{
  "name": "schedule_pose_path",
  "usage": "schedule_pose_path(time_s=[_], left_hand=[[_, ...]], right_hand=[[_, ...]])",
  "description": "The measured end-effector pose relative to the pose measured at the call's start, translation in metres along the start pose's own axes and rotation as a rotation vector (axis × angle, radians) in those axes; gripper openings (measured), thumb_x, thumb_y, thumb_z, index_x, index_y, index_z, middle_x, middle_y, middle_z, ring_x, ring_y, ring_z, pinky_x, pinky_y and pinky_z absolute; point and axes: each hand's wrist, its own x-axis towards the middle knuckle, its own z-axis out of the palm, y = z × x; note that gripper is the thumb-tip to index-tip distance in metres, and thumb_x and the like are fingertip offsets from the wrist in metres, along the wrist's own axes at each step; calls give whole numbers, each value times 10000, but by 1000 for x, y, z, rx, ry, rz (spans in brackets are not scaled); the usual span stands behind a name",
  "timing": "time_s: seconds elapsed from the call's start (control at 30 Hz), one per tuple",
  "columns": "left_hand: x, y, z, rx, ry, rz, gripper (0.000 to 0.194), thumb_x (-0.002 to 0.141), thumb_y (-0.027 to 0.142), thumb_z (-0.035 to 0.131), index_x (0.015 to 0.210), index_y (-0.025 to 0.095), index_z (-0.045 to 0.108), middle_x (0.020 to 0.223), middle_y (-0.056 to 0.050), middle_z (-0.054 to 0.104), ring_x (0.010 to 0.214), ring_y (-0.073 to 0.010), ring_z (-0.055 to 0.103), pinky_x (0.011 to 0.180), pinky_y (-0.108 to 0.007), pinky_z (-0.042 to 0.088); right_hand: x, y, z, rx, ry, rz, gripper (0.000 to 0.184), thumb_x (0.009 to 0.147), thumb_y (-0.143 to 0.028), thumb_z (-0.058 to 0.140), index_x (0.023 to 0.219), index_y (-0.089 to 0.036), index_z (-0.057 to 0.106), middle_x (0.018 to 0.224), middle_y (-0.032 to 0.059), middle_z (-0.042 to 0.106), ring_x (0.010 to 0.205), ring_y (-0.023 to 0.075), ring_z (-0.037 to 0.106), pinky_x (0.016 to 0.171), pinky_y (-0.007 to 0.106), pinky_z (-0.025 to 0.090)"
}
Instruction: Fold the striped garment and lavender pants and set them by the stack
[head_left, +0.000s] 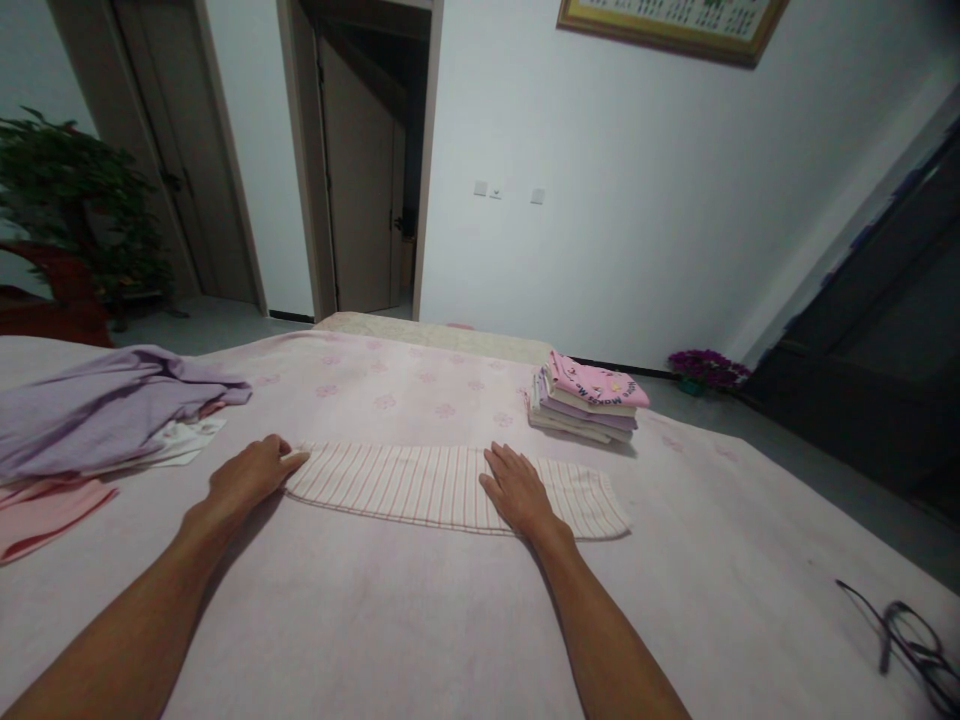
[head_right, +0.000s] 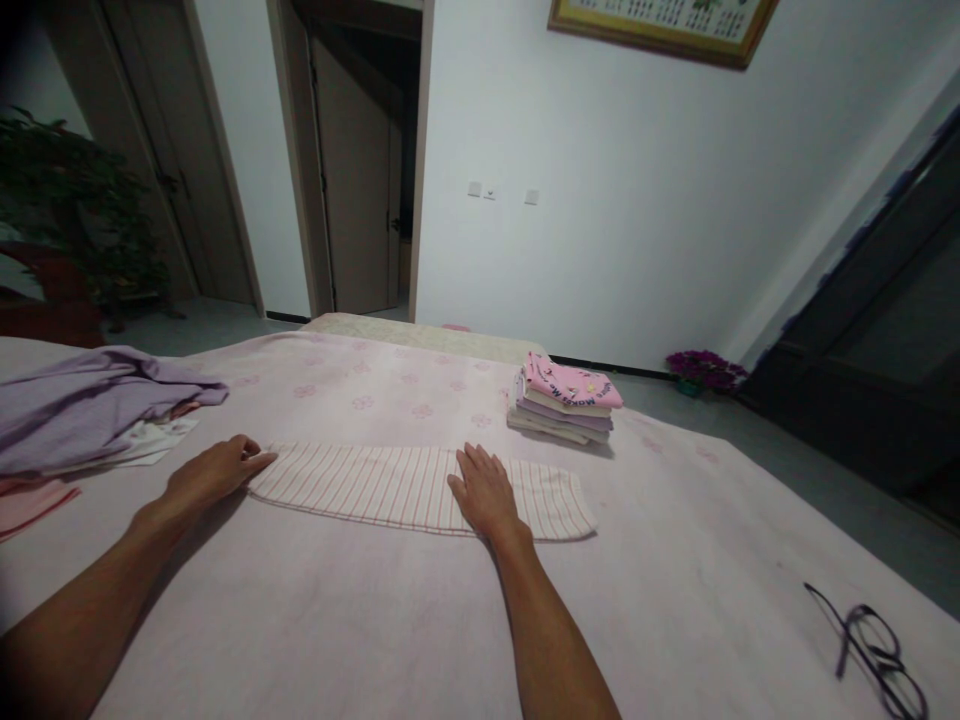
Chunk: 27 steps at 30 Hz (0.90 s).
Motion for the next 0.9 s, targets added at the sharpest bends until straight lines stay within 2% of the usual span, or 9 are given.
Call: schedule_pose_path(time_s=[0.13,0.2,0.33,0.4,0.47,0.53,0.67,0.77,0.9], left_hand=[[5,-7,0,-43,-97,2,490,820,655,478,868,200,655,907,-134,732,835,-308,678,682,-361,441],[5,-12,-3,-86,-88,27,483,816,658,493,835,200,647,898,-121,732,829,-290,673,679,-350,435],[-2,-9,-11,-42,-76,-26,456,843,632,488,919,213,652,974,-135,726,875,-323,669,694,-389,446],[-10,1,-13,46,10,-29,433,871,554,481,1049,199,654,1071,-178,703,950,-375,657,738,-447,466],[-19,17,-9,114,175,74,462,908,466,443,1203,157,618,1179,-226,657,1040,-415,626,813,-515,473],[-27,37,1,123,283,243,482,951,409,387,1298,130,573,1283,-221,611,1133,-384,596,929,-517,462],[-37,75,38,67,212,544,480,1001,429,356,1349,178,571,1430,-111,562,1322,-241,505,1133,-349,363],[-40,88,65,65,132,732,550,997,487,376,1411,171,553,1508,-137,501,1433,-279,391,1186,-404,296],[-39,86,76,130,93,724,602,988,533,374,1492,222,484,1576,-144,417,1483,-331,310,1197,-481,239]], right_hand=[[-1,0,1,-7,17,-9,548,1025,-443,365,1507,-192,444,1610,59,349,1499,224,269,1230,412,155],[-1,0,1,-7,13,-5,540,1023,-435,374,1504,-200,449,1609,58,352,1497,220,275,1229,407,159],[0,0,1,-2,18,-5,531,1022,-426,376,1501,-210,452,1607,59,356,1494,220,282,1228,408,161],[0,0,0,-3,20,-8,527,1021,-422,377,1498,-211,456,1604,61,362,1490,224,290,1225,414,171],[-1,-1,-1,-9,28,-6,520,1018,-413,384,1486,-203,470,1595,68,380,1483,231,303,1223,420,179],[-4,-3,-3,-21,50,-5,506,1016,-389,391,1473,-193,485,1585,77,396,1481,238,305,1227,429,165],[-13,-17,-12,-30,89,-74,534,1003,-381,427,1501,-187,444,1614,89,336,1515,257,216,1243,461,82],[-21,-34,-16,5,18,-194,607,1000,-457,441,1552,-219,354,1653,69,234,1538,251,129,1245,463,67],[-27,-50,-17,68,-151,-285,637,1021,-531,365,1579,-233,289,1660,73,197,1542,240,114,1244,463,87]])
